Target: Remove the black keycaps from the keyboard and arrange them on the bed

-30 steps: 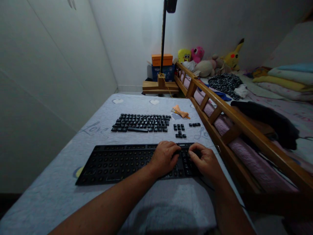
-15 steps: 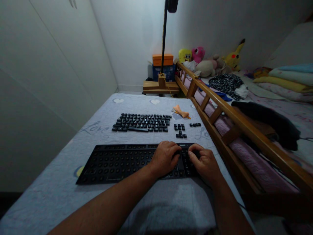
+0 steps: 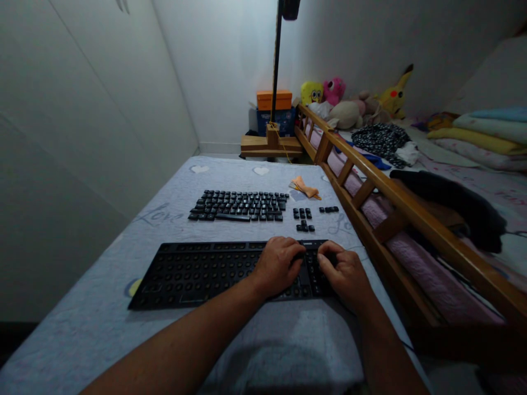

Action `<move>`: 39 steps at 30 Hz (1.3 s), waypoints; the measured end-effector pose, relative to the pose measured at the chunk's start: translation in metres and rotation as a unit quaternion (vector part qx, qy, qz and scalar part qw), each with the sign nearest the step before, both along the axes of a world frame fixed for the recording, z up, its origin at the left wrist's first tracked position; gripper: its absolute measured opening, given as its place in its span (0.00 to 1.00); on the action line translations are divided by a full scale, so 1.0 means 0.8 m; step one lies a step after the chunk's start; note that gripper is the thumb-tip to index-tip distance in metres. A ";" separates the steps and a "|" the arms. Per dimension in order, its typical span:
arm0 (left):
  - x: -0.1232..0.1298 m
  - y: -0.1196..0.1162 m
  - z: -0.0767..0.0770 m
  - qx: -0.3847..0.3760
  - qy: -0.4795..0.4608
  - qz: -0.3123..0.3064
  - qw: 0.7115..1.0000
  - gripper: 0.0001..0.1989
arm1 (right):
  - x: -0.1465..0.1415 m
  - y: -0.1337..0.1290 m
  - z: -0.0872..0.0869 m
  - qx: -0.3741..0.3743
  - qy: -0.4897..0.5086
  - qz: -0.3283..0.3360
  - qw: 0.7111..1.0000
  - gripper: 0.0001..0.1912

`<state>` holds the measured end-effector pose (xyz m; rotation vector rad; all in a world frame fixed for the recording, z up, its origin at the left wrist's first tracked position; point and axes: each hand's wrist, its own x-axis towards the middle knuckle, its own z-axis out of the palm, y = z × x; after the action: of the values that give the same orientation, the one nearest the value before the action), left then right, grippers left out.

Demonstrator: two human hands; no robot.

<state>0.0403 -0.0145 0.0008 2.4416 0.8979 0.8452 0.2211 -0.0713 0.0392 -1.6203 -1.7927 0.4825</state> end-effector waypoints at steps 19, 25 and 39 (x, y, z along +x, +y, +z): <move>0.000 0.001 -0.003 0.002 0.000 -0.001 1.000 0.12 | -0.005 0.002 -0.005 0.000 0.014 -0.020 1.000 0.11; 0.000 -0.001 0.002 -0.002 0.008 0.000 1.000 0.11 | -0.008 0.003 -0.003 -0.004 0.011 -0.032 0.999 0.11; 0.000 0.001 -0.002 -0.001 0.004 0.001 1.000 0.11 | -0.009 0.003 -0.011 0.046 -0.042 -0.024 0.998 0.10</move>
<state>0.0403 -0.0138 -0.0005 2.4452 0.9046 0.8358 0.2139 -0.0687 0.0303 -1.6373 -1.8049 0.3089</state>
